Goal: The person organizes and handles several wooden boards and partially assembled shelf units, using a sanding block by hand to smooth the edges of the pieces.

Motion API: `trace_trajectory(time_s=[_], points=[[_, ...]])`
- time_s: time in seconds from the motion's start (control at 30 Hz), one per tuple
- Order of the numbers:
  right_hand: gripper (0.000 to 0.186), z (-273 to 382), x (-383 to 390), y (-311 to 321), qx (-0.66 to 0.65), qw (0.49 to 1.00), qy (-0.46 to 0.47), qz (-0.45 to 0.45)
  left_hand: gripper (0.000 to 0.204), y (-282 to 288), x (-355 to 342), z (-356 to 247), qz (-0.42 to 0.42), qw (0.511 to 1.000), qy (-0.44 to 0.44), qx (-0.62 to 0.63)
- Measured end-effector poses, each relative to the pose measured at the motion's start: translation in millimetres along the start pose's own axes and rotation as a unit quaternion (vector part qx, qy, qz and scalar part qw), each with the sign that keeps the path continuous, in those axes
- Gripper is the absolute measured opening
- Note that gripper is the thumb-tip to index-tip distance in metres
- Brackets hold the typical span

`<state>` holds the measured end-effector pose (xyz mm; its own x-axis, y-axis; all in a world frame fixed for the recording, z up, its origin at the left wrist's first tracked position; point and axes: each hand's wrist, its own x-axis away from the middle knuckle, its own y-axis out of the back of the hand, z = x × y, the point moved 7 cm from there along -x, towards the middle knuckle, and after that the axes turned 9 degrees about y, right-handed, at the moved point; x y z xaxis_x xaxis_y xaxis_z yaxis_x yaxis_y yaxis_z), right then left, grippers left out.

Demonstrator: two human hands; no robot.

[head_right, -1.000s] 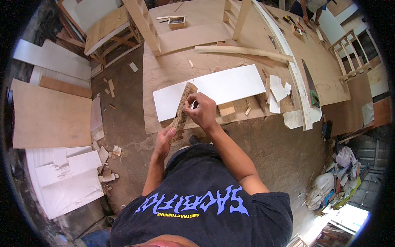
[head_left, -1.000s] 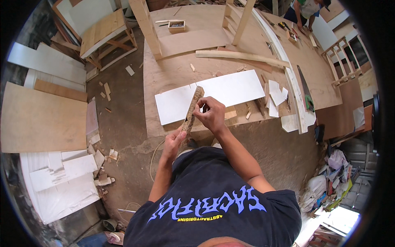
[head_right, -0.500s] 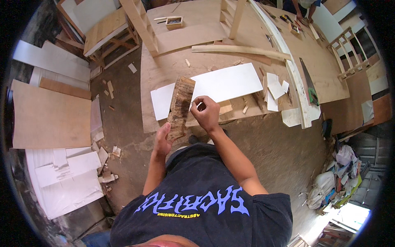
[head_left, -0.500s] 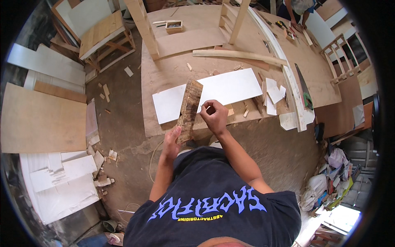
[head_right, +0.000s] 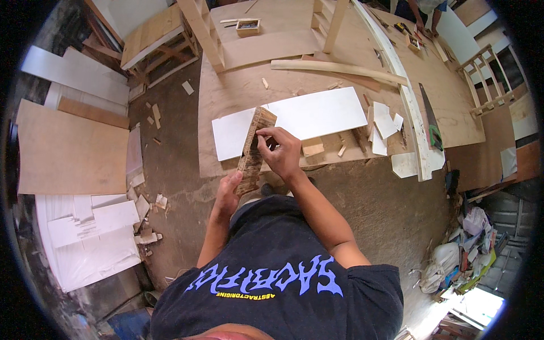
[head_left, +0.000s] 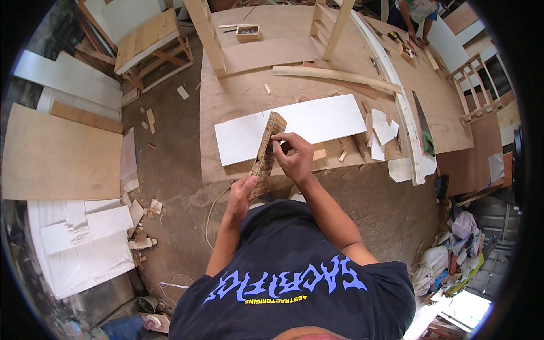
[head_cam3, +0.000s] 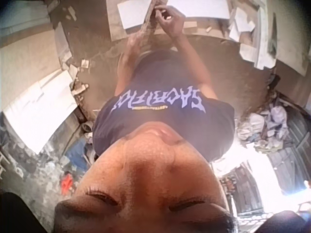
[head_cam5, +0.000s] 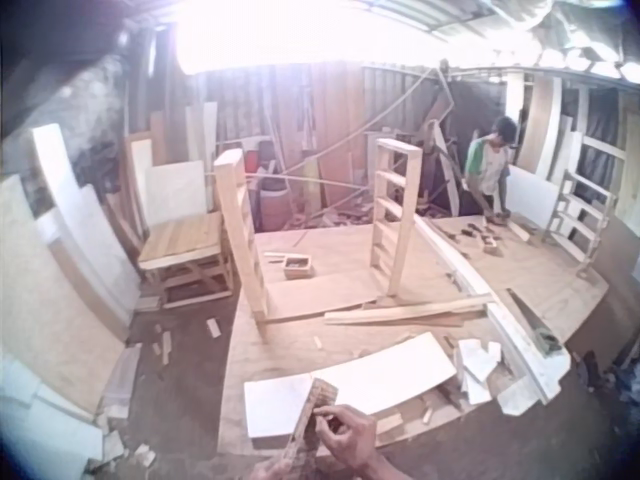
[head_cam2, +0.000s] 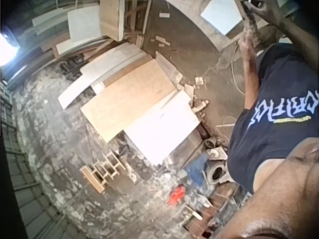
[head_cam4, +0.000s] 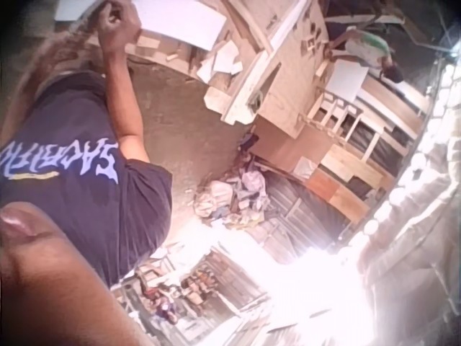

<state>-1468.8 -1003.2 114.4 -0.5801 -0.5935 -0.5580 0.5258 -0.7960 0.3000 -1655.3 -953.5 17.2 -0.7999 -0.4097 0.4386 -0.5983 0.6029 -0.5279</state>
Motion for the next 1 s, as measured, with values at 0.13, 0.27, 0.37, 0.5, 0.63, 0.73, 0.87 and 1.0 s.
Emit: trace_trajectory(time_s=[0.13, 0.27, 0.37, 0.5, 0.63, 0.73, 0.87, 1.0], points=[[0.013, 4, -1, -3, -0.009, 1.0, -0.012, 0.004, 0.044, 2, 1, 2, -0.006, 1.0, 0.006, 0.009], [0.015, 4, -1, -4, -0.01, 0.999, 0.016, 0.043, 0.043, 4, 0, 1, -0.003, 1.0, -0.002, 0.006], [0.016, 12, 0, -3, -0.016, 0.998, 0.03, 0.044, 0.042, 6, 0, 3, 0.001, 1.0, 0.011, 0.009], [0.015, 8, 5, -4, -0.002, 0.999, 0.021, 0.038, 0.044, 7, -1, 4, -0.016, 1.0, 0.013, -0.014], [0.011, -5, 10, -3, 0.006, 1.0, 0.004, 0.017, 0.046, 10, -6, 4, -0.034, 0.998, 0.013, -0.057], [0.009, -13, 12, -3, 0.006, 1.0, -0.024, 0.016, 0.046, 15, -10, 3, -0.048, 0.99, 0.029, -0.13], [0.008, -31, 15, -7, 0.007, 0.997, -0.075, 0.032, 0.046, 15, -12, 1, -0.056, 0.982, 0.045, -0.177], [0.01, -41, 18, -10, 0.02, 0.995, -0.089, 0.038, 0.049, 12, -17, 6, -0.044, 0.987, 0.018, -0.154]])
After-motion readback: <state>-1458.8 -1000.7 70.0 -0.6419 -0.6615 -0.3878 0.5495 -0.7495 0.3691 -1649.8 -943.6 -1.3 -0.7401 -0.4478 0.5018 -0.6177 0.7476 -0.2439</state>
